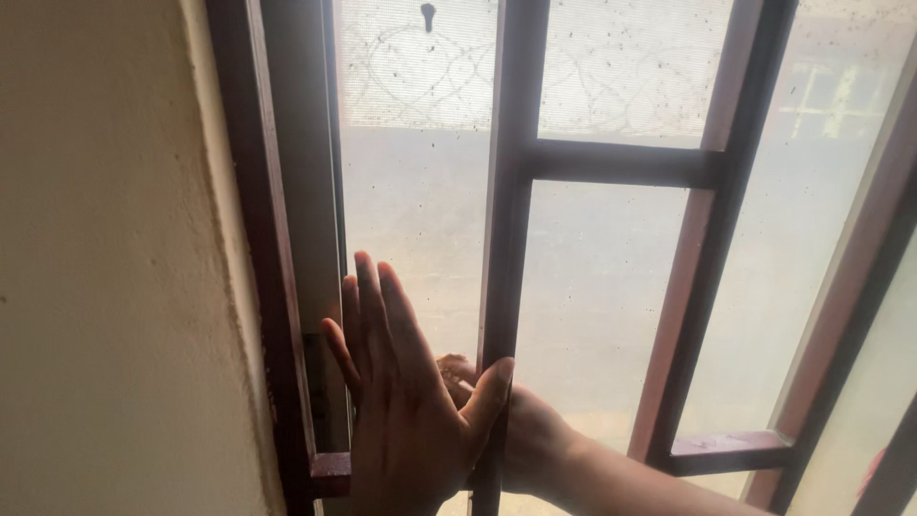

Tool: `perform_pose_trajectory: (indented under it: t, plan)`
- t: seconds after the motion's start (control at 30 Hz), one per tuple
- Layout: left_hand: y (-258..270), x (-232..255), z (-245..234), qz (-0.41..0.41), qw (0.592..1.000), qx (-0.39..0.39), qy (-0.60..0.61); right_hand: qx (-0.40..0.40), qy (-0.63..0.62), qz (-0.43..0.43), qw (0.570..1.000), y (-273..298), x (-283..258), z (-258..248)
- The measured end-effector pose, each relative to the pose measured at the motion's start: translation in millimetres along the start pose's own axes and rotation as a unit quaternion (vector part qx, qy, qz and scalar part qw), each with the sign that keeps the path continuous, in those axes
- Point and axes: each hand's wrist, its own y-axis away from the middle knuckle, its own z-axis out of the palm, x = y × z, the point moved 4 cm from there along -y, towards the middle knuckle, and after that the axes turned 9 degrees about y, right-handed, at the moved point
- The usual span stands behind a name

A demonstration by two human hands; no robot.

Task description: The person wipes the metal window frame with a cloth. They then move to a table, dip the cloth into a yellow bowl of water, wring it out, and return to wipe the window frame again.

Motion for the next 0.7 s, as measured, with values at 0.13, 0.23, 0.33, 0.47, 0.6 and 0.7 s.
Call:
perform_pose_trajectory:
  t: [0.13, 0.23, 0.33, 0.47, 0.6, 0.7]
  plan:
    - [-1, -4, -1, -0.011, 1.0, -0.002, -0.001, 0.282, 0.326, -0.223, 0.874, -3, -77, 19]
    - [1, -4, -2, -0.018, 1.0, -0.017, 0.007, 0.34, 0.882, -0.325, -0.021, 3, -129, 93]
    - [-3, -3, -4, -0.007, 1.0, -0.014, 0.01, 0.275, 0.852, -0.444, 0.025, -4, -97, 90]
    - [-3, -2, -4, 0.005, 1.0, -0.005, -0.002, 0.181, 0.931, -0.305, -0.084, 18, -20, 59]
    - [3, -7, 1, -0.009, 0.999, -0.035, -0.012, 0.345, 0.91, -0.228, 0.044, 39, -53, 45]
    - [0, -6, 4, -0.005, 0.999, -0.037, -0.02, 0.318, 0.888, -0.325, 0.062, 29, -38, 56]
